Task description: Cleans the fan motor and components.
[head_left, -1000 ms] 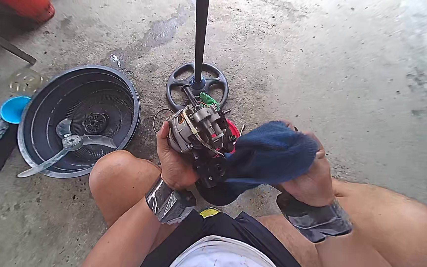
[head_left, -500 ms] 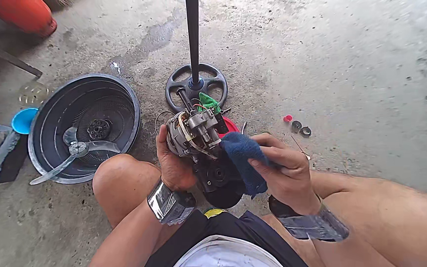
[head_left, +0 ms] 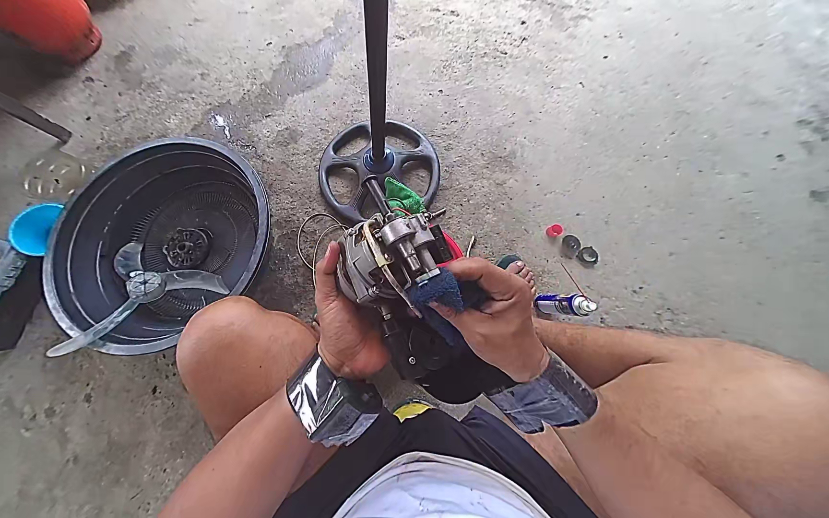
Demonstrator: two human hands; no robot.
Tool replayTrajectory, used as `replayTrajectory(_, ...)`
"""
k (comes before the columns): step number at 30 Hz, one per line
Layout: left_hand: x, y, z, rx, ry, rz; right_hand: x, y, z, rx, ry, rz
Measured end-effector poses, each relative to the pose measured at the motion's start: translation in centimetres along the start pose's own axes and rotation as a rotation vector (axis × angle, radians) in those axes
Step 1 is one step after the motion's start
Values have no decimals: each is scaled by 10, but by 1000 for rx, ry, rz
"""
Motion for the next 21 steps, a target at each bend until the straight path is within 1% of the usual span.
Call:
replayTrajectory(2, 1, 0, 1, 3, -4, -2, -1, 0, 2, -12, -17, -89)
replayTrajectory(4, 0, 1, -1, 9, -3, 2, -1, 1, 5, -16, -29, -98)
replayTrajectory(8, 1, -2, -4, 13, 17, 4, -1, 3, 5, -7, 12, 103)
replayTrajectory(9, 1, -2, -4, 4, 21, 16, -2, 3, 4, -5, 38, 130)
replayTrajectory(11, 2, -2, -3, -6, 13, 33, -2, 3, 1, 23, 94, 122)
replayTrajectory(14, 2, -1, -6, 17, 41, 41, 0, 1, -3, 84, 139, 7)
replayTrajectory(18, 6, -2, -5, 38, 61, 35, 6, -5, 1, -46, 101, -164)
replayTrajectory(20, 6, -3, -4, 40, 62, 46, 18, -7, 5, -95, 203, -310)
replayTrajectory(21, 6, -3, -4, 39, 64, 52, 27, -8, 6, -103, 267, -334)
Point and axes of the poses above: each hand's wrist, its own y-axis away from the middle knuckle, its own x-axis out of the back of the hand, z = x × y, the point moved 7 cm from there along -y, towards the middle knuckle, and after that the axes turned 14 degrees about x, right-handed, at the moved point
